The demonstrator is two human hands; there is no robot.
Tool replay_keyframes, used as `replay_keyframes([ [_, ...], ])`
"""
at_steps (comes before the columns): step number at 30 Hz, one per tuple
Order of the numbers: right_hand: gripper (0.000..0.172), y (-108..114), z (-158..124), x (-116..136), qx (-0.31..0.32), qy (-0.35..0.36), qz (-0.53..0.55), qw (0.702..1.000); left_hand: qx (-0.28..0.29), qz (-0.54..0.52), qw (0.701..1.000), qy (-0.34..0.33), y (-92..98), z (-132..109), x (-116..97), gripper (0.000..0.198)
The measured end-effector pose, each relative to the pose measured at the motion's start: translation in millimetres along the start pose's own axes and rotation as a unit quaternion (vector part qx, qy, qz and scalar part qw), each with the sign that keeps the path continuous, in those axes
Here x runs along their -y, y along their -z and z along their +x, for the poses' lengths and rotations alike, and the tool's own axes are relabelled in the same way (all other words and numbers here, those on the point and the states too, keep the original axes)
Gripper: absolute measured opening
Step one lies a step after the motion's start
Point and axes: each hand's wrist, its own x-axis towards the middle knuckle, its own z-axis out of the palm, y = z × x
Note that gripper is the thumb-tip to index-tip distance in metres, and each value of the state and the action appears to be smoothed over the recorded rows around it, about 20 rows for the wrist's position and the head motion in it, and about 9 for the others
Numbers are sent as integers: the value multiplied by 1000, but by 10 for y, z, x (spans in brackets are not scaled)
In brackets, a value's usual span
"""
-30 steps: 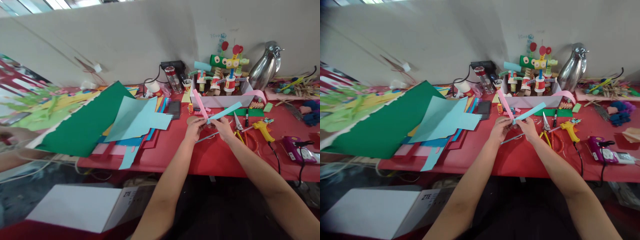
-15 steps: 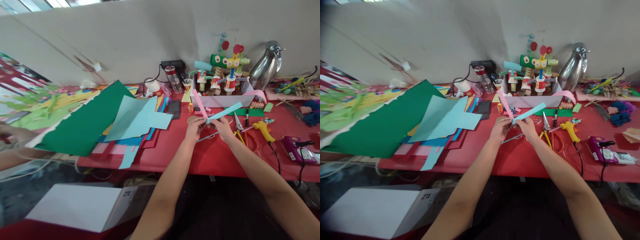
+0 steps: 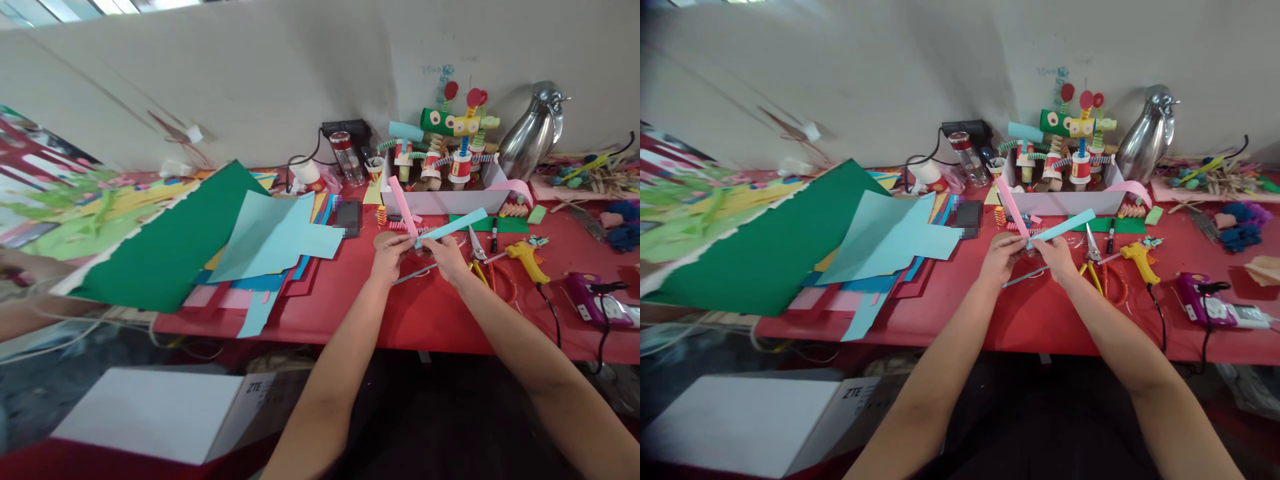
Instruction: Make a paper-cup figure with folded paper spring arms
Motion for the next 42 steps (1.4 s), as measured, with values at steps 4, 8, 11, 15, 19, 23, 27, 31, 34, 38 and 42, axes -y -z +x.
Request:
replay_keyframes([
  [4, 14, 12, 17, -3, -4, 0, 5, 1000, 32, -7, 999, 6, 15, -1, 0, 27],
  [8, 10, 17, 20, 5, -6, 1, -15, 1000, 50, -2, 999, 14, 25, 0, 1, 25],
  [11, 7, 17, 16, 9, -5, 4, -25, 1000, 63, -5, 998, 15, 29, 10, 5, 23],
  [15, 6, 16, 12, 4, -7, 1, -11, 1000, 49, -22, 998, 27, 27, 28, 4, 21],
  [19, 9, 21, 15, -2, -1, -4, -3, 1000, 35, -22, 998, 40, 25, 35, 4, 18],
  [23, 13, 22, 15, 6, 5, -26, 3, 1000, 39, -23, 998, 41, 28, 34, 9, 19],
  [27, 16, 18, 10, 15, 4, -30, 11, 999, 29, -30, 999, 35, 23, 36, 10, 19],
  [31, 16, 19, 21, 7, -7, -32, 7, 999, 8, -19, 1000, 20, 6, 26, 14, 19],
  [34, 19, 26, 33, -3, -6, -30, -2, 1000, 16, -9, 1000, 0, -6, 10, 16, 20],
  [38, 21, 32, 34, -6, 2, -22, -7, 1000, 13, 0, 1000, -6, -18, -2, 9, 17],
  [42, 20, 16, 20, 2, -7, -21, -5, 1000, 15, 16, 1000, -7, -29, -12, 2, 11],
])
